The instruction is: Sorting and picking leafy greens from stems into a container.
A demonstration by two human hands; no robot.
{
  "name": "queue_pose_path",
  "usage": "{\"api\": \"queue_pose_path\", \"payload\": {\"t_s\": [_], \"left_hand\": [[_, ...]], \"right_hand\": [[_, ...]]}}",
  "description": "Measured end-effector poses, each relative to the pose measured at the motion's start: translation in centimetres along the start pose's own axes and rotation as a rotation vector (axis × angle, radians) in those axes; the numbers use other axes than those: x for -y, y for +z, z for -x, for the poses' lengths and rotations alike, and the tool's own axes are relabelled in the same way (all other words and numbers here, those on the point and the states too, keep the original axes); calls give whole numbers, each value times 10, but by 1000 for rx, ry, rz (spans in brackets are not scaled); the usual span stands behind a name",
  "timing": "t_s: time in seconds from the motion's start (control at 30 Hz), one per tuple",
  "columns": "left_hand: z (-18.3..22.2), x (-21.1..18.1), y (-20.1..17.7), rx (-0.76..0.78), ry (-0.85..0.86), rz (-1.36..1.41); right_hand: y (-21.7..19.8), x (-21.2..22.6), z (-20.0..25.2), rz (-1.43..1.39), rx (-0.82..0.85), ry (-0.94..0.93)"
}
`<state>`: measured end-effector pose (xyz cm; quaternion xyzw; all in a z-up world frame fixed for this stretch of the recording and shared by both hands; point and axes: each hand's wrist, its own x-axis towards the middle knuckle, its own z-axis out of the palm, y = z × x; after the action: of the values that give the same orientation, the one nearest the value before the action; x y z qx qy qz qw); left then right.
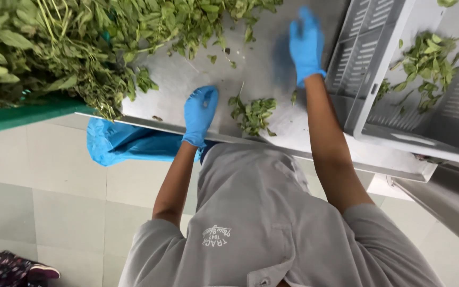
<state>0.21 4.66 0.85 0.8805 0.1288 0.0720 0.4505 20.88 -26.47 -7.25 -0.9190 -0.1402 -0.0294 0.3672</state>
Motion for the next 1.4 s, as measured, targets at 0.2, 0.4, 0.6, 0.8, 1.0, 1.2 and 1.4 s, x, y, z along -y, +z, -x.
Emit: {"api": "queue_pose_path", "payload": {"t_s": [0.2, 0.4, 0.6, 0.8, 1.0, 1.2, 1.4], "left_hand": [[-29, -17, 14, 89, 271, -260], [-55, -26, 40, 285, 555, -349], [-91, -1, 75, 456, 764, -567], [-144, 40, 61, 263, 536, -568], [-140, 49, 41, 232, 484, -548], [-86, 40, 37, 94, 491, -364], [-52, 23, 38, -3, 456, -272]], "right_hand": [[64, -57, -118, 254, -420, 245], [77, -40, -149, -519, -305, 377], [9, 72, -103, -90, -277, -127], [26, 11, -52, 285, -82, 0], [16, 14, 47, -602, -171, 516], [-16, 38, 124, -476, 22, 289], [-33, 88, 83, 32, -91, 218]]}}
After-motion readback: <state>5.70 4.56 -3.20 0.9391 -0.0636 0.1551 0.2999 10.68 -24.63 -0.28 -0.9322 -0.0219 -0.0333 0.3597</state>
